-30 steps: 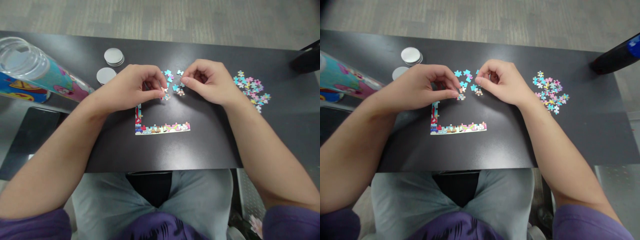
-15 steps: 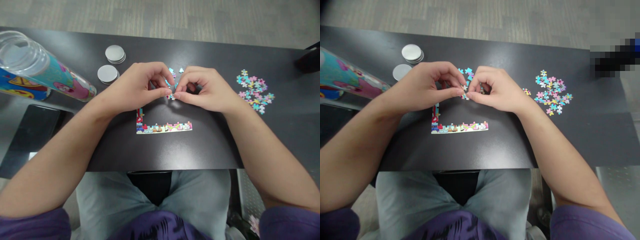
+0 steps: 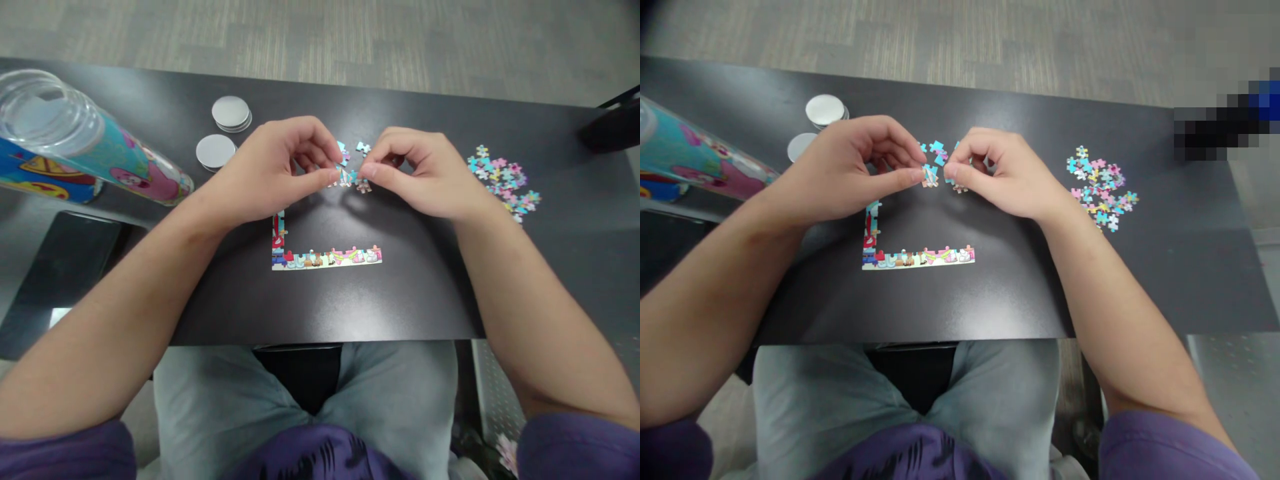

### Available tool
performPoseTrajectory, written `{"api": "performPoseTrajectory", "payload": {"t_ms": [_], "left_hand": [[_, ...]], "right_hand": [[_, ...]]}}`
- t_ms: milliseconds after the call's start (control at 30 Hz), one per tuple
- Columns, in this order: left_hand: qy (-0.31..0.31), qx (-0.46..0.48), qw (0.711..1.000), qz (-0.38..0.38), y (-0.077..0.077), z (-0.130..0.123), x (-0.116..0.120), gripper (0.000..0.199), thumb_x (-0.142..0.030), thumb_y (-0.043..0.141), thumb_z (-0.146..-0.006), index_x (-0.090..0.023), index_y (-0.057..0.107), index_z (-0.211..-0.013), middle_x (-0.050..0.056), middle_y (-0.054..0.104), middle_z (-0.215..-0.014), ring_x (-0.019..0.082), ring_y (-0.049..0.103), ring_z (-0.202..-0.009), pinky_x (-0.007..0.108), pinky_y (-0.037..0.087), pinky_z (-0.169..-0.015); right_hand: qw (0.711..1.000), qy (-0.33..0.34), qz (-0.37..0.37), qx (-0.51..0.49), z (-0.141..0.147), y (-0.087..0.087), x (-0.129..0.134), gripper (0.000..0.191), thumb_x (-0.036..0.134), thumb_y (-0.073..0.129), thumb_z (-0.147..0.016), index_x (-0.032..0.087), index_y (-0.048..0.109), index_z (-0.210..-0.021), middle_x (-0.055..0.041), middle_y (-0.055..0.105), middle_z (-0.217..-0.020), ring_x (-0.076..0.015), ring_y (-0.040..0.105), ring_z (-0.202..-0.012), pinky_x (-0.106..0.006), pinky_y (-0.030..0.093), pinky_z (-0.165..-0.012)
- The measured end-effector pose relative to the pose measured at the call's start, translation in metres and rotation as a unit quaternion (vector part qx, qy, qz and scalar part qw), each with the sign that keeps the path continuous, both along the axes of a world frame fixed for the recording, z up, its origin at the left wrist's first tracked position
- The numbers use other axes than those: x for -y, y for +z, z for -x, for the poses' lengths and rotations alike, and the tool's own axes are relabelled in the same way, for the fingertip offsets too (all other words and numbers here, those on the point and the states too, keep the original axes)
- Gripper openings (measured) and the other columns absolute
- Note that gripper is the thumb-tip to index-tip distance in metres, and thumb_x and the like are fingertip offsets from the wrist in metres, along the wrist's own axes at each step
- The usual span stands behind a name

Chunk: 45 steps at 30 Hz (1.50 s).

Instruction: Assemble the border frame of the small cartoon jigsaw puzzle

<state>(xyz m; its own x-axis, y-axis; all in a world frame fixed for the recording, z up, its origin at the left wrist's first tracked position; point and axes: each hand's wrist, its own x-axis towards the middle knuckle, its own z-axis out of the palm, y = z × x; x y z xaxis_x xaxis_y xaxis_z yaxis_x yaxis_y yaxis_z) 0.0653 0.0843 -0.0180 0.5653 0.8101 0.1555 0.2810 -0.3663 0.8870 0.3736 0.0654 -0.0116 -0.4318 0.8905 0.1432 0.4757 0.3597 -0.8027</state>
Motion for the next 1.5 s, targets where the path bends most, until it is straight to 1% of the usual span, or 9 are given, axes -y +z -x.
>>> {"api": "performPoseTrajectory", "payload": {"t_ms": [167,400,500,767,1033,1133,1267,1400,1500], "left_hand": [[0.039,-0.011,0.999,-0.021,0.008,0.003,-0.004,0.048,-0.077,0.101,-0.105,-0.031,0.091,-0.113,0.005,0.092,-0.105,0.032,0.083,-0.104,0.052,0.071,-0.097],[0.056,-0.029,0.998,-0.019,0.006,0.011,-0.015,0.057,-0.085,0.096,-0.102,-0.031,0.091,-0.122,0.005,0.092,-0.100,0.040,0.078,-0.125,0.058,0.061,-0.102],[0.077,-0.040,0.996,-0.020,0.006,0.012,-0.015,0.055,-0.082,0.098,-0.097,-0.032,0.089,-0.119,0.004,0.094,-0.103,0.037,0.078,-0.120,0.057,0.059,-0.098],[0.090,-0.028,0.995,-0.014,0.004,0.011,-0.016,0.056,-0.081,0.101,-0.095,-0.030,0.085,-0.112,0.002,0.090,-0.098,0.033,0.075,-0.112,0.056,0.056,-0.098],[0.056,-0.056,0.997,-0.006,0.002,0.012,-0.016,0.053,-0.080,0.100,-0.095,-0.032,0.083,-0.109,0.002,0.090,-0.096,0.033,0.078,-0.111,0.055,0.059,-0.094],[0.067,-0.056,0.996,0.000,0.002,0.012,-0.015,0.051,-0.078,0.102,-0.094,-0.032,0.084,-0.108,0.002,0.090,-0.098,0.032,0.079,-0.109,0.055,0.062,-0.096],[0.066,-0.056,0.996,0.004,0.001,0.011,-0.015,0.048,-0.075,0.102,-0.094,-0.031,0.086,-0.108,0.002,0.090,-0.097,0.034,0.081,-0.111,0.058,0.063,-0.100],[0.052,-0.054,0.997,-0.003,0.000,0.011,-0.016,0.048,-0.076,0.099,-0.097,-0.032,0.087,-0.109,0.002,0.089,-0.093,0.036,0.081,-0.116,0.058,0.064,-0.100],[0.053,-0.056,0.997,-0.004,-0.001,0.011,-0.016,0.048,-0.075,0.101,-0.096,-0.031,0.085,-0.109,0.001,0.090,-0.095,0.033,0.080,-0.111,0.056,0.062,-0.098]], "right_hand": [[0.996,-0.064,-0.057,0.024,-0.010,-0.001,-0.005,0.052,0.085,0.093,-0.111,0.034,0.085,-0.102,-0.0100,0.082,-0.102,-0.0351,0.071,-0.096,-0.056,0.061,-0.093],[0.981,0.000,-0.100,0.169,0.014,-0.010,0.007,0.022,0.052,0.081,-0.121,0.036,0.092,-0.132,-0.0113,0.085,-0.127,-0.0403,0.078,-0.114,-0.063,0.059,-0.113],[0.976,0.019,-0.107,0.187,0.020,-0.013,0.009,0.022,0.042,0.083,-0.120,0.037,0.094,-0.139,-0.0124,0.084,-0.131,-0.0420,0.078,-0.117,-0.066,0.057,-0.118],[0.979,0.051,-0.086,0.180,0.019,-0.009,0.007,0.024,0.053,0.094,-0.115,0.036,0.094,-0.132,-0.0117,0.083,-0.131,-0.0395,0.076,-0.114,-0.062,0.056,-0.117],[0.979,0.097,-0.069,0.166,0.011,-0.006,0.007,0.019,0.045,0.082,-0.120,0.039,0.098,-0.129,-0.0110,0.083,-0.131,-0.0427,0.078,-0.126,-0.071,0.050,-0.126],[0.981,0.080,-0.081,0.159,0.009,-0.006,0.007,0.025,0.037,0.075,-0.120,0.038,0.097,-0.132,-0.0114,0.085,-0.131,-0.0417,0.079,-0.122,-0.072,0.049,-0.125],[0.981,0.056,-0.092,0.160,0.011,-0.007,0.007,0.025,0.042,0.092,-0.109,0.030,0.094,-0.131,-0.0139,0.086,-0.130,-0.0417,0.080,-0.113,-0.074,0.049,-0.124],[0.979,0.078,-0.067,0.177,0.011,-0.004,0.008,0.022,0.056,0.092,-0.114,0.039,0.096,-0.127,-0.0114,0.085,-0.130,-0.0457,0.078,-0.128,-0.073,0.050,-0.126],[0.978,0.102,-0.050,0.177,0.010,-0.002,0.008,0.021,0.055,0.085,-0.117,0.041,0.098,-0.127,-0.0112,0.085,-0.132,-0.0449,0.077,-0.131,-0.073,0.049,-0.127]]}}
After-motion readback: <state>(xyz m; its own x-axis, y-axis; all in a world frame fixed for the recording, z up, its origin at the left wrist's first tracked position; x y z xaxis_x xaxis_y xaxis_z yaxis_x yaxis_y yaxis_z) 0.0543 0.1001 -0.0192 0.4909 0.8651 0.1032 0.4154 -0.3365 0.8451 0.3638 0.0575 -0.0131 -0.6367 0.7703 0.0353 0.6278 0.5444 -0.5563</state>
